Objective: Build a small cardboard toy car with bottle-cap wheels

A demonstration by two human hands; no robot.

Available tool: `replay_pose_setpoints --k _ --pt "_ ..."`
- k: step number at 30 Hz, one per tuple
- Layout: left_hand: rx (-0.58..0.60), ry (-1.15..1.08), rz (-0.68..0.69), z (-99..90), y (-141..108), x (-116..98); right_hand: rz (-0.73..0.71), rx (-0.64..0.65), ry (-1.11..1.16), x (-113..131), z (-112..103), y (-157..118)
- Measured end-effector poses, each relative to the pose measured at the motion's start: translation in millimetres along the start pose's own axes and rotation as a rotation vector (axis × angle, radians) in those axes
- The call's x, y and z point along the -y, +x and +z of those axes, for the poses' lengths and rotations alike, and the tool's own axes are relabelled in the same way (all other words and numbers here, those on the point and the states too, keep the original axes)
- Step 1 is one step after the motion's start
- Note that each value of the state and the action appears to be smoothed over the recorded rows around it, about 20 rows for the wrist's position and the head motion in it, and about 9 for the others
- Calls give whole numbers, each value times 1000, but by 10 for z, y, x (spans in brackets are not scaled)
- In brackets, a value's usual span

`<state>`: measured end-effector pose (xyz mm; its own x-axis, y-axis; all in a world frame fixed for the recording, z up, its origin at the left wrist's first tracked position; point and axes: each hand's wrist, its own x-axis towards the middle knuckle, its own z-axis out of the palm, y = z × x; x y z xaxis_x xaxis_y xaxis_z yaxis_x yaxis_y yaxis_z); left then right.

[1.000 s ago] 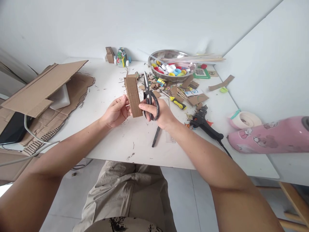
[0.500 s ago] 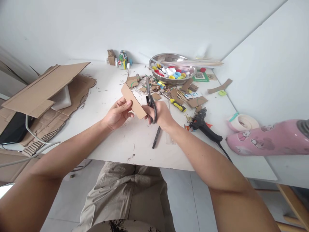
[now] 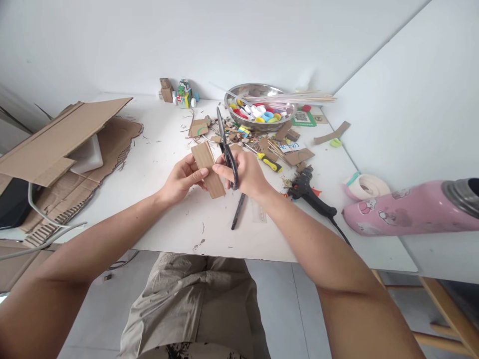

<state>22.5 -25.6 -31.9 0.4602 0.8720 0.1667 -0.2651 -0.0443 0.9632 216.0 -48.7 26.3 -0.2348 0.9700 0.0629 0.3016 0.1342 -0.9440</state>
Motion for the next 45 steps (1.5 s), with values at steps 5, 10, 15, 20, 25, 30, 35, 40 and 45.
replay_pose_setpoints --k 5,10,15,20,25,30,35,40,45 --pt "-84 11 -20 -38 9 13 24 39 -148 -7 -11 -5" --pt "-168 -78 0 -90 36 -15 -40 34 -683 38 -35 -38" --pt "-190 -147 39 -85 43 -33 -8 164 -1006 163 4 -98" --pt "-172 -143 21 -65 35 -43 27 204 -1124 261 88 -138" --pt "-165 -132 32 -64 23 -52 31 201 -1169 260 128 -150" --pt "-138 -129 35 -72 16 -59 -6 191 -1175 228 153 -166" --pt "-134 -106 31 -64 12 -75 10 197 -1199 244 186 -175" --pt "-144 -83 34 -67 12 -91 61 195 -1188 260 226 -170" --pt "-142 -103 41 -70 12 -94 62 213 -1189 273 244 -182"
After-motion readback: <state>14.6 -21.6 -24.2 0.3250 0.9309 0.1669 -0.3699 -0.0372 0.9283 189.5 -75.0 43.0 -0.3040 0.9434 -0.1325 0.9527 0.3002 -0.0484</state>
